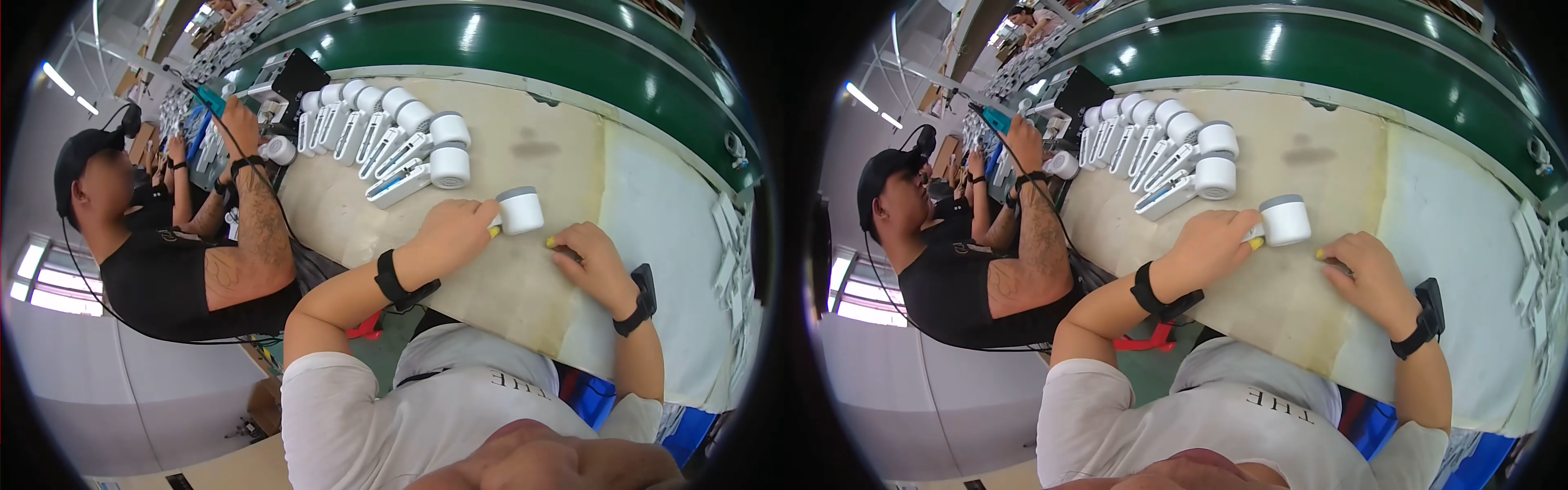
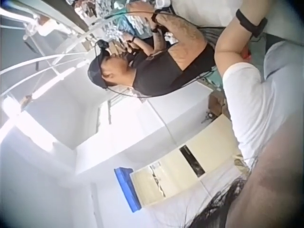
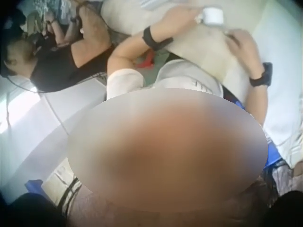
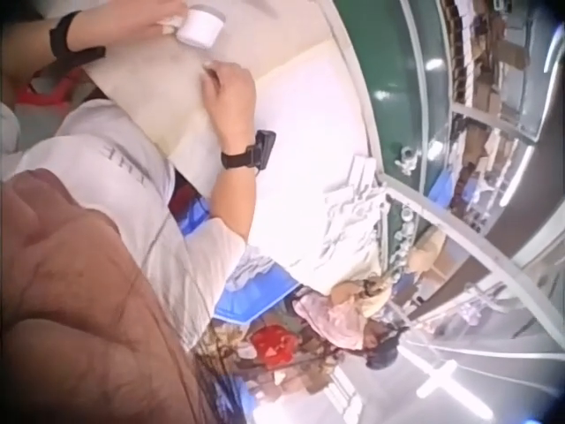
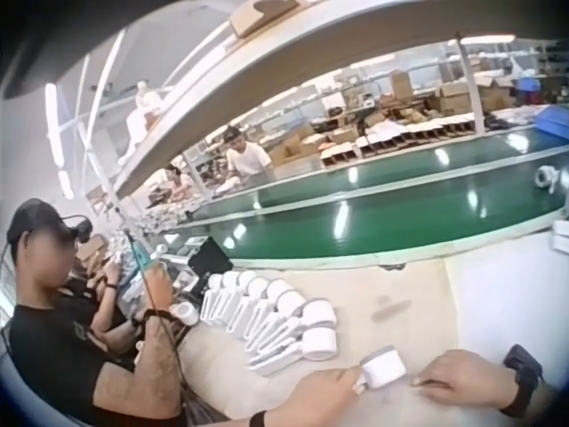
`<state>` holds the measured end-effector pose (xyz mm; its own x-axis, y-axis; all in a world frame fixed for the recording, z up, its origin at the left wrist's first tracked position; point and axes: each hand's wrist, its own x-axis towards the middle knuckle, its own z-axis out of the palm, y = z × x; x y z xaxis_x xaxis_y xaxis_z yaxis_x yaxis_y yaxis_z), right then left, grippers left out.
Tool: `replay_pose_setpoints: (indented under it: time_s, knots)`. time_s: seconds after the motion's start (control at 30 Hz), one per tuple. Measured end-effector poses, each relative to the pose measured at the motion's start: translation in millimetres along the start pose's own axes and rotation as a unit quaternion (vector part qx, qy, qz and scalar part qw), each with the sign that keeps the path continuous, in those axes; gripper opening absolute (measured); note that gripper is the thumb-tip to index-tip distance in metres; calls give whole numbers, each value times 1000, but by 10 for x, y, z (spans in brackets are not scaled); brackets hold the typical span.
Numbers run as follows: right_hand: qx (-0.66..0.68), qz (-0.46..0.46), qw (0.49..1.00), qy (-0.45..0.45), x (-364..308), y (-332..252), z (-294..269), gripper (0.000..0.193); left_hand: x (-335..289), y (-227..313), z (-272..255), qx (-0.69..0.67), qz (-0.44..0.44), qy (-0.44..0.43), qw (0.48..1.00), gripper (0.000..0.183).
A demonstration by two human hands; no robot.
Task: The person assembles handheld fans by picking up a fan head and a handle, fitting them together, and pressing a cover onto the assembly. After placing the finished fan on the table and clearing the workspace, they repeat the process for several more units.
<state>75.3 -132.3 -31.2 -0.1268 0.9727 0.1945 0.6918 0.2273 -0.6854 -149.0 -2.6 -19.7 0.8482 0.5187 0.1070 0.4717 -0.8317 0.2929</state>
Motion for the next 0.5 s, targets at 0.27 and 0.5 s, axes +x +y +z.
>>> replay_pose_setpoints:
  time_s: [0.27,0.5]
  knots:
    - [-3,16,1000,3,34,-25,1,17,-182,-414,-33,77,72,169,980,22]
    - [11,16,1000,19,45,-9,25,17,-285,-741,-289,21,21,217,976,37]
